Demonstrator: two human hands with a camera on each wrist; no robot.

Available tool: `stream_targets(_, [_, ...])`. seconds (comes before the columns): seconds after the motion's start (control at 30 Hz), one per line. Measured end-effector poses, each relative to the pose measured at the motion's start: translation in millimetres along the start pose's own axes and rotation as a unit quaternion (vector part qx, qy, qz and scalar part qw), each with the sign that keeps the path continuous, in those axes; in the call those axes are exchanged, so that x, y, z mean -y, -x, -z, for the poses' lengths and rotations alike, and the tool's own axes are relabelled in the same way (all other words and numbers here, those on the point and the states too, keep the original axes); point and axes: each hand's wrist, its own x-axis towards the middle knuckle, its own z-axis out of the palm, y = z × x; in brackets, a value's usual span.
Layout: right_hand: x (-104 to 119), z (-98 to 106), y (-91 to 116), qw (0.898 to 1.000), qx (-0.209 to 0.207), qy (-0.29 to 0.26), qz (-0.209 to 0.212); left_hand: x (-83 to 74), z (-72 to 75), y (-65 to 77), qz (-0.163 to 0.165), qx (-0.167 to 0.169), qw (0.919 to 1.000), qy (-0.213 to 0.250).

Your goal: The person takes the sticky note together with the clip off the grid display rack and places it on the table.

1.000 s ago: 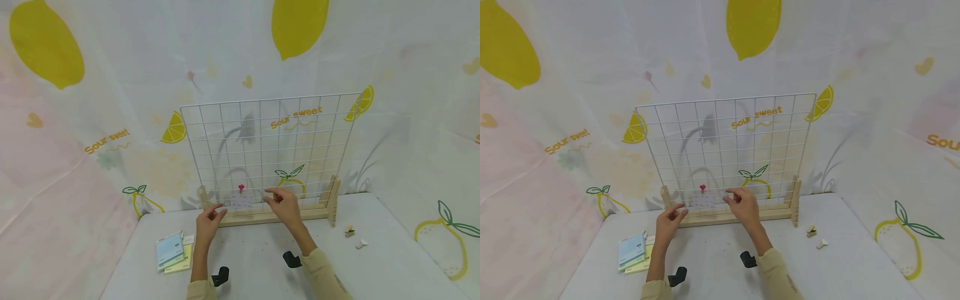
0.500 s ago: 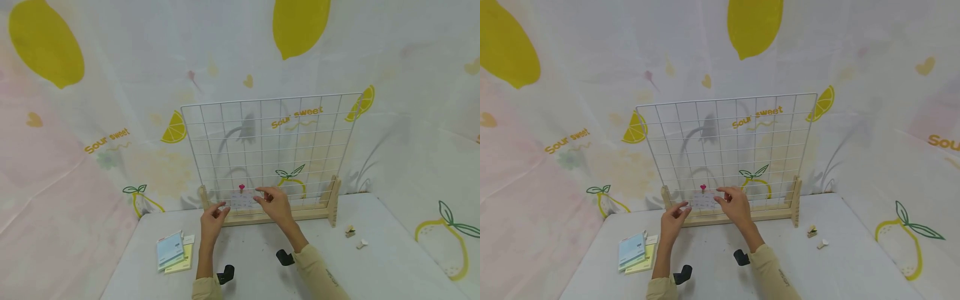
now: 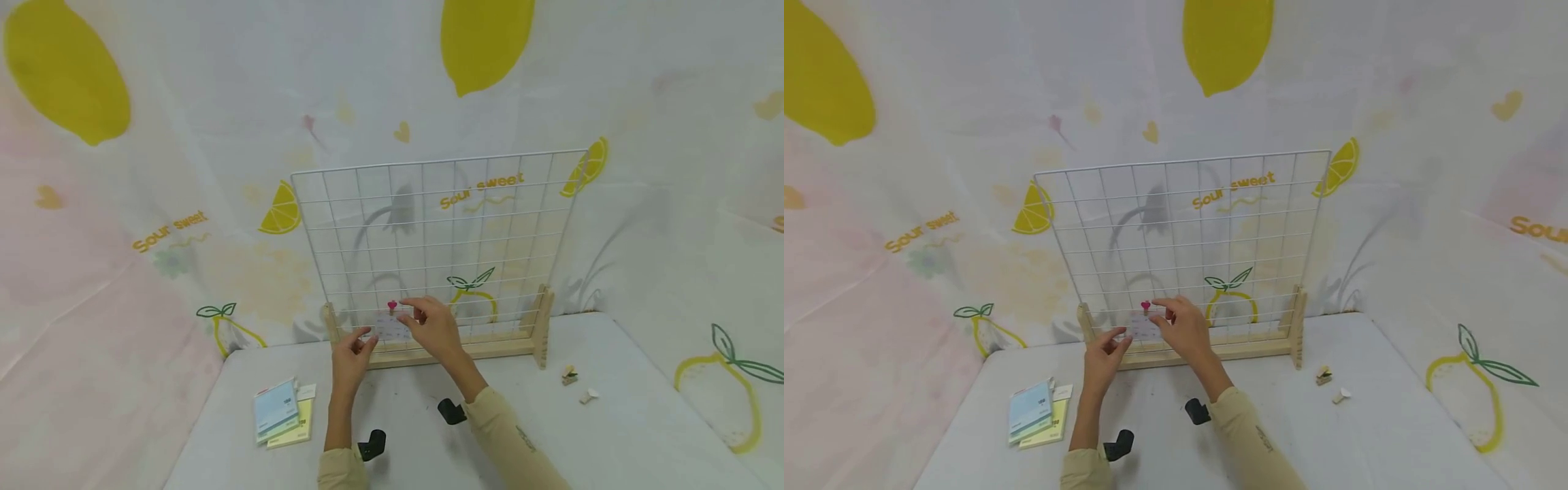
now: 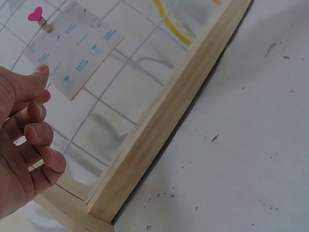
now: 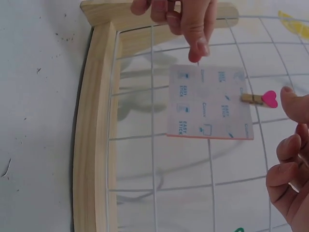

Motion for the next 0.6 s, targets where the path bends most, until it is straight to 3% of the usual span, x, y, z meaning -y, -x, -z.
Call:
stream_targets(0.23, [7.9, -4.5, -9.0, 1.000, 0.006, 0.020, 0.017, 3.6, -1.5, -0.4, 0.003, 0.006, 0.9997, 0.023])
stream_targets(0.37, [8.7, -6.0, -12.8, 0.998, 0.022, 0.048, 0.015, 3.7, -3.3, -1.5, 0.008, 0.009, 0.9999, 0.006])
stream_targets(0.6, [13.2, -8.2, -16.6, 0.989, 0.032, 0.142, 0.026, 3.7, -9.0, -2.1, 0.008, 0.011, 0.9999, -0.003])
